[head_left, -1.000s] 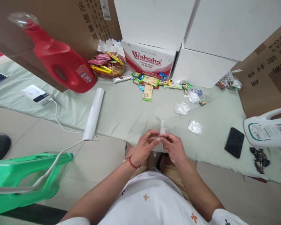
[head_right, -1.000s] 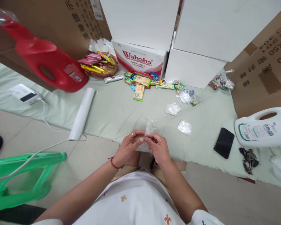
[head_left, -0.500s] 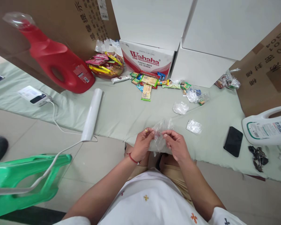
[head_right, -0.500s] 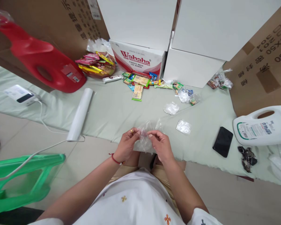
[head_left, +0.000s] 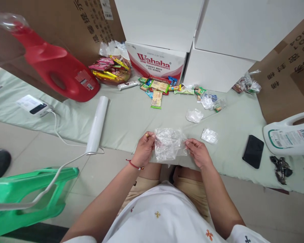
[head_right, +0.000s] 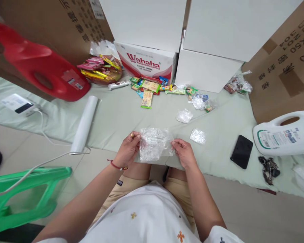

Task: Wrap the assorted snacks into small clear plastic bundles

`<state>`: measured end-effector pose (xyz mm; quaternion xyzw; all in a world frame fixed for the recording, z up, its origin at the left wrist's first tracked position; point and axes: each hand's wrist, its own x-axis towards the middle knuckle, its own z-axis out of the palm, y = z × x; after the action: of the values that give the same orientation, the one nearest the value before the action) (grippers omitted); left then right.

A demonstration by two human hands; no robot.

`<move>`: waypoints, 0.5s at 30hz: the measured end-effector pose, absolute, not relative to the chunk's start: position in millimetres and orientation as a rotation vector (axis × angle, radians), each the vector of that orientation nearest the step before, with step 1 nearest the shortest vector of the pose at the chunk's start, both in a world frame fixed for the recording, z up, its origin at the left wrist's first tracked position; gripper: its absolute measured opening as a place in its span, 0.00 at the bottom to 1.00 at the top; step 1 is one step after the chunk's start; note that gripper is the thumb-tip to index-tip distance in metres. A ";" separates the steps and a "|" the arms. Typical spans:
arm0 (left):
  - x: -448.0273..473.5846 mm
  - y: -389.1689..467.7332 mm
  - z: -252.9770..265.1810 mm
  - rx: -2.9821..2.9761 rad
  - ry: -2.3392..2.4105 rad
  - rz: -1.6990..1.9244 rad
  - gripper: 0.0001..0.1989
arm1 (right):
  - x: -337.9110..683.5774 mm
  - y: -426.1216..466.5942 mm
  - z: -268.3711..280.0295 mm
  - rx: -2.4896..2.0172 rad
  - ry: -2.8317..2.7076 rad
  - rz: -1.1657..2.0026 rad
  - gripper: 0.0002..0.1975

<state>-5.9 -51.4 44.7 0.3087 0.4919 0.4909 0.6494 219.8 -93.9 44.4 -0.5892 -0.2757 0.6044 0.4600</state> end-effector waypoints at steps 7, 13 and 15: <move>-6.9 -61.8 39.7 1.240 1.599 1.317 0.12 | 219.1 -93.6 41.0 -1.473 -0.586 1.392 0.24; 30.8 -88.7 38.9 2.042 1.409 1.022 0.20 | 213.7 -95.3 37.7 -1.471 -0.572 1.360 0.24; 38.7 -83.9 33.8 2.096 1.404 0.885 0.10 | 215.8 -95.6 36.2 -1.462 -0.616 1.330 0.23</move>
<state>38.7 -83.9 33.8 0.7626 0.5109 0.3220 0.2316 215.8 -95.6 36.2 -0.6073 -0.2558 0.5524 0.5105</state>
